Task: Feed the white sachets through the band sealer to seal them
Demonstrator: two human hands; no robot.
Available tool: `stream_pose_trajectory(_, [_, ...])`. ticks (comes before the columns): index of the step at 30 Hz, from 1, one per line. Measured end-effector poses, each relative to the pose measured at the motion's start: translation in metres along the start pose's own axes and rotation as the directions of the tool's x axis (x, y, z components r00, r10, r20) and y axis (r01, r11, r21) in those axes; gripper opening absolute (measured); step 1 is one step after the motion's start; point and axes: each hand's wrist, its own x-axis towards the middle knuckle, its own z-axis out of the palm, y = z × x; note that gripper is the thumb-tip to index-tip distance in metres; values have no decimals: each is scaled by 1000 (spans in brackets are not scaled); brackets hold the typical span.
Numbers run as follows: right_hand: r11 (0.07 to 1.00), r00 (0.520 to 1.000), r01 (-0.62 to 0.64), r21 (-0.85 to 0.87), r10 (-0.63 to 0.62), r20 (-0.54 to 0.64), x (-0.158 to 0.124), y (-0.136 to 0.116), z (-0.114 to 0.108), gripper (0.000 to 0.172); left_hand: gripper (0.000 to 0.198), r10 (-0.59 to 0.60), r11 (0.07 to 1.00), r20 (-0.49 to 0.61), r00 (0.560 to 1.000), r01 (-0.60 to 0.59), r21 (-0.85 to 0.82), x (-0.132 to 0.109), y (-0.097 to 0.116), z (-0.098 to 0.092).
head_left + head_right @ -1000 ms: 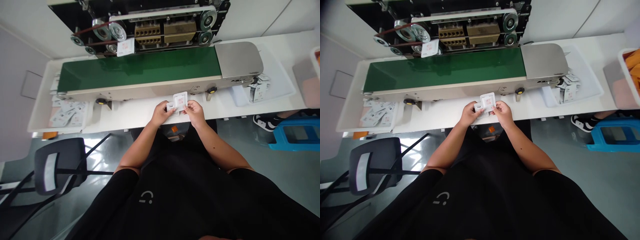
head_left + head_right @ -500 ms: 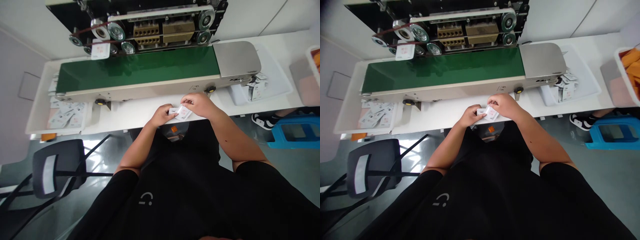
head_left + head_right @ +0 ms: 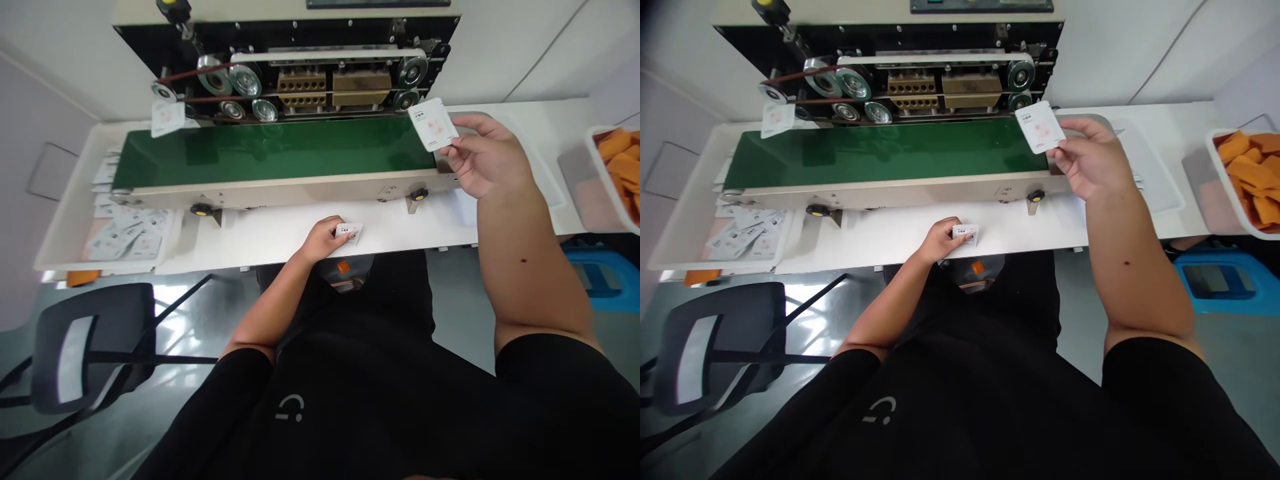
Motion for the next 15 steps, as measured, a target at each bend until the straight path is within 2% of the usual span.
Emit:
stream_pose_trajectory(5, [997,991,-7,77,18,-135,26,5,-5,29,38,2,1000,-1,1000,-2,7,0,1,0])
stream_pose_trajectory(12, [996,976,-74,42,81,-200,58,1,22,21,35,12,1000,-8,1000,-12,11,0,-1,0])
stream_pose_trajectory(13, [996,976,-68,64,80,-204,63,4,24,20,35,14,1000,-10,1000,-14,10,0,-1,0])
stream_pose_trajectory(15, [992,988,18,125,1,-155,69,12,25,18,36,16,1000,-14,1000,-16,7,0,-1,0])
